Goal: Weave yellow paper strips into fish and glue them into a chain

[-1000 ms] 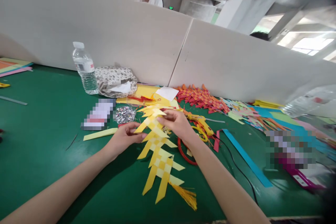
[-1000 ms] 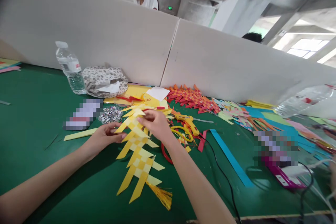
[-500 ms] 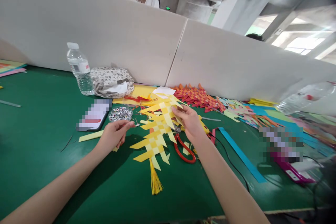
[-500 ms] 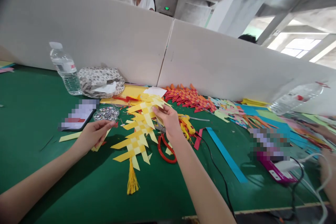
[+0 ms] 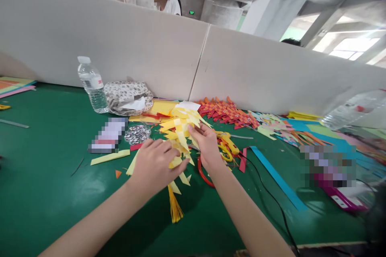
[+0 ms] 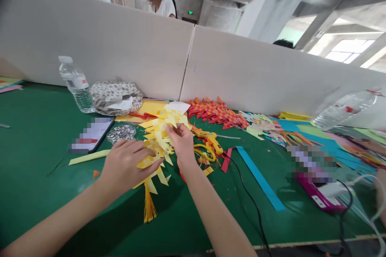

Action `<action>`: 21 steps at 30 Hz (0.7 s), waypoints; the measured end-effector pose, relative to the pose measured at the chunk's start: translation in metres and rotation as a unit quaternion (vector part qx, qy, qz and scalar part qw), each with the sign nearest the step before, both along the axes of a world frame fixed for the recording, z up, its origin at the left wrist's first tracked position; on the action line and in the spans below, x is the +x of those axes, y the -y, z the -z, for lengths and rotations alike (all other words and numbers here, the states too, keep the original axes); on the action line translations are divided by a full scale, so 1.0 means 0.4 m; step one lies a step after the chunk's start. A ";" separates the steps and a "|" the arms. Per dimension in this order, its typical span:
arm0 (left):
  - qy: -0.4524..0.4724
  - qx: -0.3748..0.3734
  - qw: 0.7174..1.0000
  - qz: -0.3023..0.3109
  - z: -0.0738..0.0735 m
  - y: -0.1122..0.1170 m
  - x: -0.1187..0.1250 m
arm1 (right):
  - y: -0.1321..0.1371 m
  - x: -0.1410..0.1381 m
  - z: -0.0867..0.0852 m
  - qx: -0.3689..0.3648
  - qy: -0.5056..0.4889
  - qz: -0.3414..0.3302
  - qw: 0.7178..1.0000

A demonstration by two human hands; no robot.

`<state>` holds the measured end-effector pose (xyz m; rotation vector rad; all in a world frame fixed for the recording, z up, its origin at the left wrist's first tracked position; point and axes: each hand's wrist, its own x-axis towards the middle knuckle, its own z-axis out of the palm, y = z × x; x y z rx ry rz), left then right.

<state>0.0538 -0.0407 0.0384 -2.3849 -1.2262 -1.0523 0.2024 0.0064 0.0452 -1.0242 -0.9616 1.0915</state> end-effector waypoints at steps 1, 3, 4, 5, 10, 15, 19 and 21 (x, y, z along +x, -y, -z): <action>-0.004 -0.013 1.000 -0.002 0.001 0.001 0.022 | 0.004 -0.005 -0.001 0.001 -0.002 0.001 1.000; -0.013 -0.047 0.999 -0.018 0.004 -0.002 0.058 | 0.009 -0.010 -0.005 0.000 -0.003 0.002 1.000; -0.022 -0.066 0.997 -0.031 0.005 -0.003 0.071 | 0.011 -0.010 -0.008 -0.001 -0.006 0.001 1.000; -0.034 -0.084 0.995 -0.043 0.005 -0.003 0.080 | 0.013 -0.008 -0.011 -0.003 -0.013 0.000 1.000; -0.078 -0.148 0.984 -0.063 0.002 0.005 0.104 | 0.025 -0.002 -0.018 -0.023 -0.027 -0.017 0.999; -0.047 -0.211 0.976 -0.040 0.005 0.000 0.117 | 0.037 -0.006 -0.027 -0.026 0.010 -0.059 0.998; 0.077 -0.279 0.954 0.073 -0.002 0.013 0.094 | 0.037 0.018 -0.042 -0.020 0.051 -0.055 0.997; 0.164 -0.320 0.923 0.137 -0.017 0.024 0.062 | 0.034 0.038 -0.049 -0.021 0.063 -0.045 0.997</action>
